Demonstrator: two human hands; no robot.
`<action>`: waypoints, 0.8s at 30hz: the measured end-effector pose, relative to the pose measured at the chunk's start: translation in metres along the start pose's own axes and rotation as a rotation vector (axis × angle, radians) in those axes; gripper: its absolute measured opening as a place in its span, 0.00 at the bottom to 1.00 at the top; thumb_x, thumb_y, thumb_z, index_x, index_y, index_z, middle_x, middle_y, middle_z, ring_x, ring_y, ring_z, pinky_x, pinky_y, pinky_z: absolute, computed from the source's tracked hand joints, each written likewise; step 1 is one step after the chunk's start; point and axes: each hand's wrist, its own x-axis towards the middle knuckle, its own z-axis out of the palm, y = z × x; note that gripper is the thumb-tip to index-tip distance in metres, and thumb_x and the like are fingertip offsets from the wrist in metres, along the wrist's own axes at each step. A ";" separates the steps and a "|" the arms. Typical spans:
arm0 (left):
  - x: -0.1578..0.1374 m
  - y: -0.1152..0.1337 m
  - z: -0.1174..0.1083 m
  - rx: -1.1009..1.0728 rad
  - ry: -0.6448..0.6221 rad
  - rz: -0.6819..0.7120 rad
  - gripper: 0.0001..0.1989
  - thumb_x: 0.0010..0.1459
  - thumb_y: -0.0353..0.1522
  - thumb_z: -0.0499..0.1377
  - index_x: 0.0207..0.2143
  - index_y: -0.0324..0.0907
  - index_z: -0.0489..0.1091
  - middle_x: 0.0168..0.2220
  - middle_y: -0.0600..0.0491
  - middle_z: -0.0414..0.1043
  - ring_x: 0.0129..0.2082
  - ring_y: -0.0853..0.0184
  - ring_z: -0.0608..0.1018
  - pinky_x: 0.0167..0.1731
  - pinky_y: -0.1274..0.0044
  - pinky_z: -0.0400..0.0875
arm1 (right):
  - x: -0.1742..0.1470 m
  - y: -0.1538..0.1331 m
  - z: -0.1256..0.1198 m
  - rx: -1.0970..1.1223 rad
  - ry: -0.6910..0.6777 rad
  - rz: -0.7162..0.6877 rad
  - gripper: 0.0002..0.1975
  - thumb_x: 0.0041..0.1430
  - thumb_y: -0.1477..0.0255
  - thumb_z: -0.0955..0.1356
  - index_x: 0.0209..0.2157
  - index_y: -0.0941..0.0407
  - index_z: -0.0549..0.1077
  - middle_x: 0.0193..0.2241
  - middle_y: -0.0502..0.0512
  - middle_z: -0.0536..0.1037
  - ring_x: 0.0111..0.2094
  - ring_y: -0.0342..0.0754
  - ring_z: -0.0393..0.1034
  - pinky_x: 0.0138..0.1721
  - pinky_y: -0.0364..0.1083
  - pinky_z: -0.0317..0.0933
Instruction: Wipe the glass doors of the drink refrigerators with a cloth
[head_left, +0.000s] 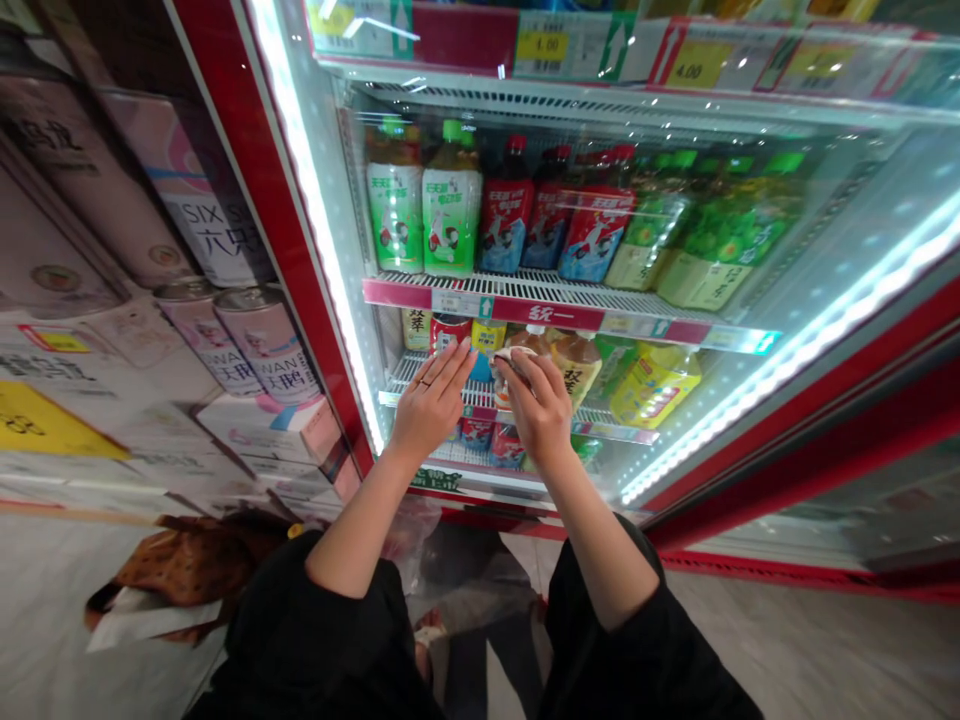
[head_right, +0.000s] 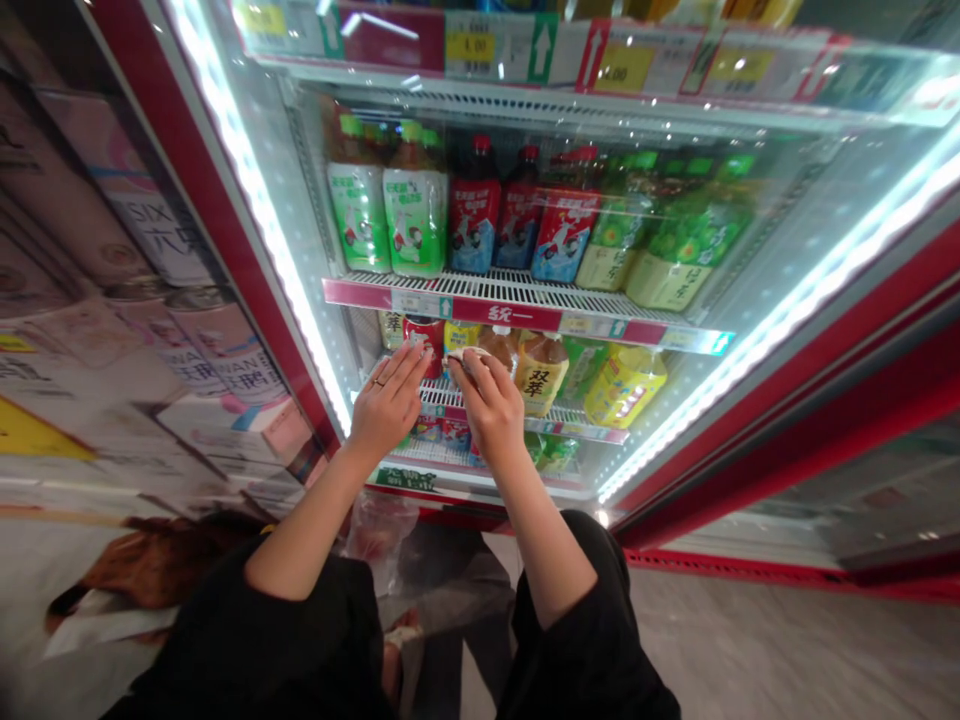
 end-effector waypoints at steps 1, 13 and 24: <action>0.000 -0.001 -0.001 0.011 0.021 0.004 0.38 0.73 0.22 0.51 0.81 0.43 0.48 0.78 0.49 0.59 0.78 0.61 0.63 0.79 0.66 0.59 | -0.006 0.002 -0.004 -0.007 -0.027 0.009 0.16 0.76 0.76 0.68 0.58 0.47 0.82 0.55 0.55 0.86 0.57 0.52 0.78 0.62 0.51 0.76; -0.016 -0.023 -0.016 -0.033 -0.070 -0.168 0.37 0.73 0.23 0.49 0.81 0.47 0.48 0.79 0.51 0.58 0.79 0.56 0.61 0.80 0.61 0.61 | 0.036 -0.019 0.028 -0.067 0.154 0.163 0.16 0.74 0.75 0.69 0.57 0.47 0.83 0.52 0.57 0.86 0.54 0.56 0.79 0.58 0.57 0.79; -0.027 -0.034 -0.028 0.090 0.035 -0.163 0.34 0.75 0.24 0.49 0.80 0.45 0.49 0.76 0.46 0.64 0.77 0.57 0.65 0.75 0.60 0.72 | 0.025 -0.024 0.022 -0.004 0.095 0.038 0.15 0.76 0.75 0.68 0.57 0.47 0.83 0.54 0.58 0.86 0.54 0.55 0.78 0.60 0.53 0.76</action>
